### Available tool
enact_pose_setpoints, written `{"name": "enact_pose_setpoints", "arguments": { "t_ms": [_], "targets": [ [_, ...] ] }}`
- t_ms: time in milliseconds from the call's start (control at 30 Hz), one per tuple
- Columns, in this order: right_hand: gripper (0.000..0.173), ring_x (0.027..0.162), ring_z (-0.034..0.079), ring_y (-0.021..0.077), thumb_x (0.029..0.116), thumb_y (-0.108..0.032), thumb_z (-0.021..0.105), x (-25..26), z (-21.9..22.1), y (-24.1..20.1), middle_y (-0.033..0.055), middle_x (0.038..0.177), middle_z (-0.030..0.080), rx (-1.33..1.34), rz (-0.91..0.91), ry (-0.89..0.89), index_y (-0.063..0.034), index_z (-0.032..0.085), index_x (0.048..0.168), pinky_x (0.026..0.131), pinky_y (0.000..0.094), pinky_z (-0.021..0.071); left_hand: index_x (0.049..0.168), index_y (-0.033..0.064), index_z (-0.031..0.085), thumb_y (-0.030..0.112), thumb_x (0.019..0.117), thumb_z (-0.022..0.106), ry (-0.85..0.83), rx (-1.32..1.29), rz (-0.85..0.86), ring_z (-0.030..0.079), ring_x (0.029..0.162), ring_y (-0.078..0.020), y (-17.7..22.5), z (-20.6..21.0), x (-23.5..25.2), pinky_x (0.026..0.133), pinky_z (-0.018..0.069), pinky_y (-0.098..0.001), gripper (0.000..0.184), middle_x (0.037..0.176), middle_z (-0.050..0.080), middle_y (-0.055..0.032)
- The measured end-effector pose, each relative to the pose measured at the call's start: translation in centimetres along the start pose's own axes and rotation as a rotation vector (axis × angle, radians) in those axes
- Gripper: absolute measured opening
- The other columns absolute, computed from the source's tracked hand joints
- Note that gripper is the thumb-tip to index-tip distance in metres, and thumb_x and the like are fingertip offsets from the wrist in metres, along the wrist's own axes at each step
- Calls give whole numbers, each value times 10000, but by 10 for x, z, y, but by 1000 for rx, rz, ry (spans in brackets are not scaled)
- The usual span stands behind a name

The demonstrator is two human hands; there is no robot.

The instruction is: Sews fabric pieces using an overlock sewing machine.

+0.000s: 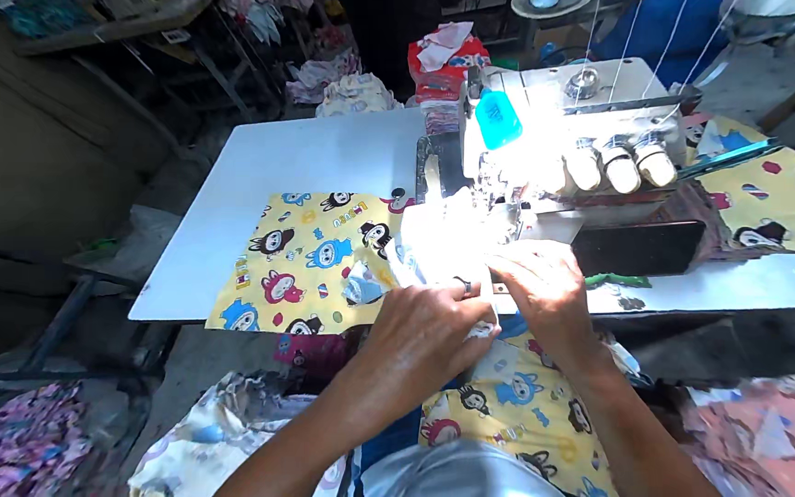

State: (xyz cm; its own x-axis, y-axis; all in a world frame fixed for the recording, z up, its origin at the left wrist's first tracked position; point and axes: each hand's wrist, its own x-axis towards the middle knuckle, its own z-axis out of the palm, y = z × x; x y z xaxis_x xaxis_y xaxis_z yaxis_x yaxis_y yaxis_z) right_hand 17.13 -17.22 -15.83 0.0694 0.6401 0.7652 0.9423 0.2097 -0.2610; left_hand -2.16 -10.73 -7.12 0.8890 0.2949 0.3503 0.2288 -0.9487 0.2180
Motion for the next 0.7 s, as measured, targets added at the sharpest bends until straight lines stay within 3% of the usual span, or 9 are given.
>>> {"name": "enact_pose_setpoints", "arguments": {
  "t_ms": [167, 300, 400, 700],
  "targets": [
    [199, 1148, 622, 333, 977, -139, 666, 1, 7, 3, 159, 1199, 694, -16, -20, 5, -103, 770, 1142, 988, 462, 461, 891, 188, 770, 334, 946, 612, 52, 18, -74, 518, 524, -126, 6, 9, -1, 472, 360, -283, 222, 656, 596, 12],
    [150, 1144, 637, 298, 963, -86, 672, 4, 12, 5, 108, 1170, 729, 43, -47, 57, -106, 795, 1045, 998, 446, 464, 887, 188, 780, 332, 947, 614, 53, 25, -101, 513, 535, -105, 4, 7, -3, 479, 360, -266, 227, 676, 605, 14],
    [183, 1156, 639, 264, 979, -58, 645, 3, 11, 6, 68, 1183, 739, 79, -66, 44, -99, 790, 1082, 1003, 423, 456, 896, 189, 783, 337, 952, 609, 46, 43, -111, 498, 531, -98, 1, 6, -5, 483, 358, -254, 235, 664, 583, 20],
    [155, 1147, 650, 260, 984, -60, 637, 0, 4, 13, 88, 1153, 748, 79, -76, 55, -72, 785, 1027, 1012, 406, 452, 884, 185, 772, 342, 943, 608, 55, 75, -139, 526, 521, -135, 8, 13, 2, 469, 365, -289, 234, 664, 609, 7]
  ]
}}
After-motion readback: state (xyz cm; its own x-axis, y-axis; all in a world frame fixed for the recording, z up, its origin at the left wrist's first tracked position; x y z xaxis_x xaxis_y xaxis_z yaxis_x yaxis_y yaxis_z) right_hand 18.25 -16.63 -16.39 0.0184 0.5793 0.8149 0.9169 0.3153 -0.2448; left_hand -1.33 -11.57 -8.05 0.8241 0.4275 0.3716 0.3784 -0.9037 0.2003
